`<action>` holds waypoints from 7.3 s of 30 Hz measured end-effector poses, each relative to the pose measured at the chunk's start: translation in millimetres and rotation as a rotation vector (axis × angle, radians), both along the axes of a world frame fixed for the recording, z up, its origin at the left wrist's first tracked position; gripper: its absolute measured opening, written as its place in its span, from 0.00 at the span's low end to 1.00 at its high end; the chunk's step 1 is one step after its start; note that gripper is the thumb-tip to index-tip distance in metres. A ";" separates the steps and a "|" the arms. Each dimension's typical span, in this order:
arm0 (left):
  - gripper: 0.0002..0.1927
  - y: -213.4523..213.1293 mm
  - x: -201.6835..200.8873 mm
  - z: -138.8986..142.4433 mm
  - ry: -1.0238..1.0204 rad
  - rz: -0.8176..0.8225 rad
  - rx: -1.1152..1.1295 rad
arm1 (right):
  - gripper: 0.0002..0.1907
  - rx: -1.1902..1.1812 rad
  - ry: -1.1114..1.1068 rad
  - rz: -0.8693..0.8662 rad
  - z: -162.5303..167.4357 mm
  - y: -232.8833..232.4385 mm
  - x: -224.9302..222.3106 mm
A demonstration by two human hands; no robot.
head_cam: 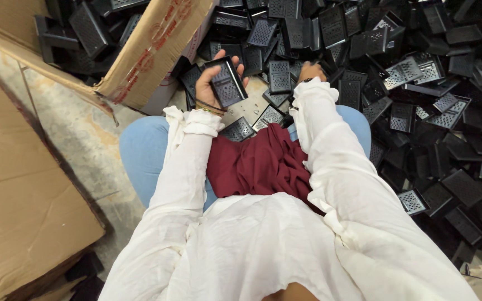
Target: The person sits on the floor and repeatedly picks up small black plastic parts from a large pile. They turn each part over in their hands to inspect it, then place it into a cardboard box to their left. The process is repetitive and continues throughout the clip.
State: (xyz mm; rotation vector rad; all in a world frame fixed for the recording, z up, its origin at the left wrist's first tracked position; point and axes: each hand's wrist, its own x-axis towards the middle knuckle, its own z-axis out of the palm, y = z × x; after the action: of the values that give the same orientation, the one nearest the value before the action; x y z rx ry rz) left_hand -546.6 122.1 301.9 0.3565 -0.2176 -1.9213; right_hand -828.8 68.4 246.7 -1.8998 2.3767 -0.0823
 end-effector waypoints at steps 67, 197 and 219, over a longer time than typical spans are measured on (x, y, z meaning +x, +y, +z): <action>0.21 1.2 -20.3 8.2 -1.184 0.107 -0.500 | 0.14 -0.073 -1.873 0.016 -28.0 50.6 47.7; 0.46 17.5 -42.5 -33.5 -0.619 0.133 -0.070 | 0.30 -0.124 -1.657 0.317 -3.5 124.6 104.7; 0.29 19.0 -35.9 -37.6 -1.108 0.042 -0.384 | 0.13 -0.056 -2.070 -0.009 -16.8 93.5 52.1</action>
State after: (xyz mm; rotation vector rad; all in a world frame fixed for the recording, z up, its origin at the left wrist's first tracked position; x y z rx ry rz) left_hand -582.5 141.1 264.3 1.1136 -1.2592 -1.4063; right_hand -776.7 161.9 230.0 -0.6577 0.8026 -1.2748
